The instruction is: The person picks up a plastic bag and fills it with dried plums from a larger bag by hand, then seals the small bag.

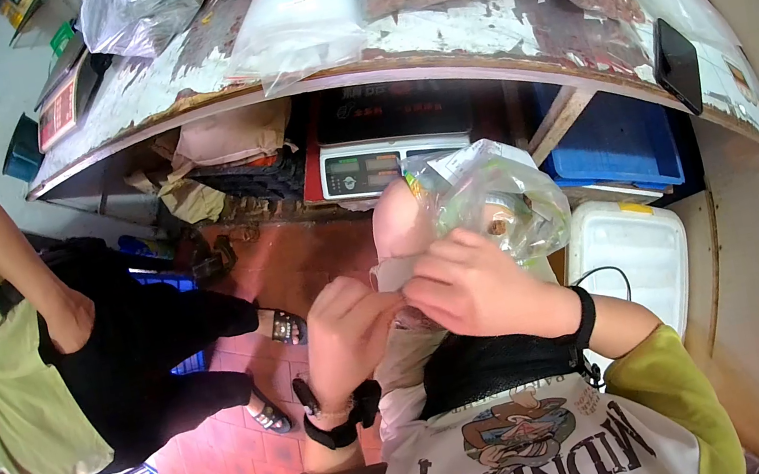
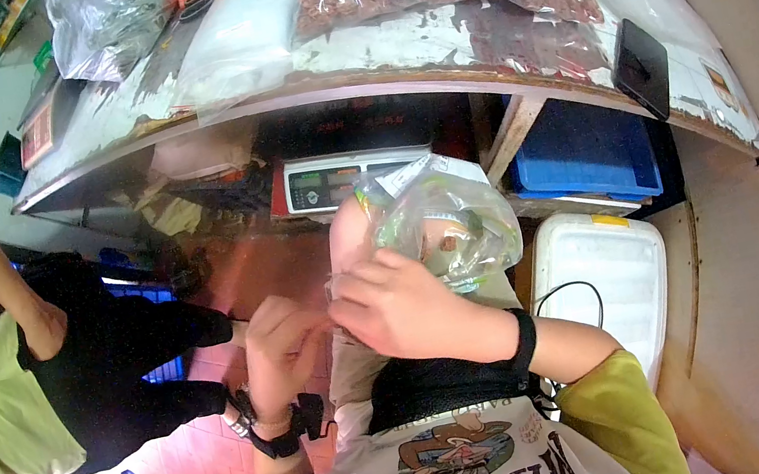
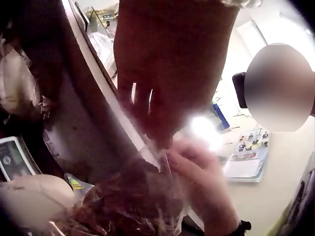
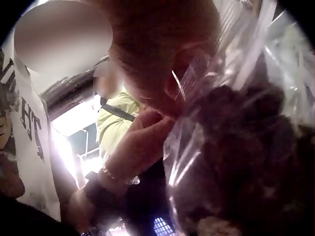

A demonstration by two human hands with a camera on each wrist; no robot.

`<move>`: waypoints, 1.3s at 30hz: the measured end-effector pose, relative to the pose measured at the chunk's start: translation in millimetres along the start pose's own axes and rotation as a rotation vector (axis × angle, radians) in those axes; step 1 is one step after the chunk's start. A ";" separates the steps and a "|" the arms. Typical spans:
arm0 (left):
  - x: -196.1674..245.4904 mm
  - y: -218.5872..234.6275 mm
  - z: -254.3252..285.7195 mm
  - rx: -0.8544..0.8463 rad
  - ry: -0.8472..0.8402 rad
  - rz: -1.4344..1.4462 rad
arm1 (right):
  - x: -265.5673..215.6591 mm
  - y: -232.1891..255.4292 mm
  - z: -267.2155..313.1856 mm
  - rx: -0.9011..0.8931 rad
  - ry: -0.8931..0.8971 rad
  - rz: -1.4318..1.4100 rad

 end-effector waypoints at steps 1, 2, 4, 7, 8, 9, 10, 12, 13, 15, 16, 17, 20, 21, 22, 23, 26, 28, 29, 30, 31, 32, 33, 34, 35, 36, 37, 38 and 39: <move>0.0 -1.6 -1.0 -0.002 -0.001 0.000 | -1.8 -2.3 -1.8 -0.019 0.051 -0.008; -0.5 -3.0 -1.9 0.017 -0.036 -0.042 | -2.1 -1.8 -2.1 -0.018 0.050 -0.008; -0.2 -1.2 -3.0 0.035 -0.071 -0.086 | -2.3 -1.5 -3.4 -0.058 0.046 0.015; -2.1 7.4 -2.7 0.000 -0.107 -0.130 | 4.1 0.4 4.5 -0.038 0.102 0.102; -5.9 10.1 -0.6 -0.002 -0.095 -0.130 | 8.7 1.7 8.8 -0.038 0.101 0.101; -10.1 12.4 1.6 -0.002 -0.082 -0.130 | 15.0 4.0 13.5 -0.023 0.086 0.104; -15.0 13.0 4.0 0.002 -0.079 -0.125 | 20.0 6.4 18.3 -0.008 0.072 0.108; -18.8 14.1 5.1 0.007 -0.054 -0.114 | 26.3 10.2 27.3 -0.014 0.061 0.150; -20.1 13.8 5.4 0.011 -0.028 -0.103 | 28.6 12.3 31.4 -0.018 0.050 0.191; -23.2 12.7 4.4 0.016 0.002 -0.082 | 30.7 15.6 36.5 -0.039 0.031 0.203; -25.0 11.4 3.9 0.020 0.031 -0.062 | 31.5 16.8 37.7 -0.044 0.002 0.203; -27.0 8.7 4.0 0.019 0.028 -0.063 | 32.4 18.0 38.4 -0.047 -0.027 0.205; -41.0 -6.4 10.0 0.062 0.100 0.066 | 36.8 10.7 37.9 0.042 -0.079 0.148; -49.2 -15.0 15.0 0.075 0.206 0.236 | 36.6 8.4 37.5 0.045 -0.079 0.146; -56.3 -22.7 18.9 0.085 0.309 0.405 | 36.5 6.0 37.1 0.074 -0.100 0.097; -55.7 -31.1 21.4 0.077 0.304 0.401 | 35.9 3.9 36.8 0.103 -0.124 0.048; -75.8 -75.5 53.8 -0.088 0.535 1.176 | 32.6 -2.8 34.3 0.117 -0.163 -0.111; -66.5 -80.2 52.7 -0.184 0.546 1.075 | 32.1 -3.1 32.8 0.116 -0.192 -0.141; -61.1 -82.2 50.2 -0.267 0.556 0.973 | 32.3 -3.3 32.8 0.108 -0.213 -0.175; -56.7 -80.7 47.9 -0.224 0.566 0.942 | 33.5 -4.4 33.5 0.112 -0.219 -0.176; -57.8 -80.3 49.9 -0.228 0.568 0.939 | 37.0 -5.9 34.3 0.121 -0.300 -0.241; -58.1 -78.9 51.3 -0.153 0.618 0.959 | 40.0 -6.7 35.1 0.129 -0.380 -0.305; -57.7 -76.9 52.5 -0.076 0.668 0.978 | 40.6 -6.4 37.0 0.133 -0.383 -0.307; -54.1 -73.9 56.1 -0.010 0.728 1.070 | 41.5 -6.6 40.6 0.147 -0.509 -0.546; -36.5 -63.6 46.9 -0.015 0.731 1.067 | 41.4 -7.0 43.9 0.160 -0.632 -0.787; -14.2 -50.6 34.1 0.127 0.794 1.189 | 36.6 0.6 43.2 0.153 -0.683 -0.988; -1.6 -42.0 28.6 0.279 0.856 1.307 | 33.5 5.7 44.4 0.150 -0.684 -0.993; -1.5 -33.5 31.3 0.248 0.874 1.269 | 31.9 9.2 45.9 0.122 -0.726 -1.131; 2.4 -28.1 30.7 0.256 0.871 1.264 | 33.2 11.4 48.0 0.094 -0.763 -1.268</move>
Point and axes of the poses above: each hand's wrist, its own z-axis away from the middle knuckle, its own y-axis out of the back of the hand, x = y × z, the point moved 1 cm from there along -z, towards the middle knuckle
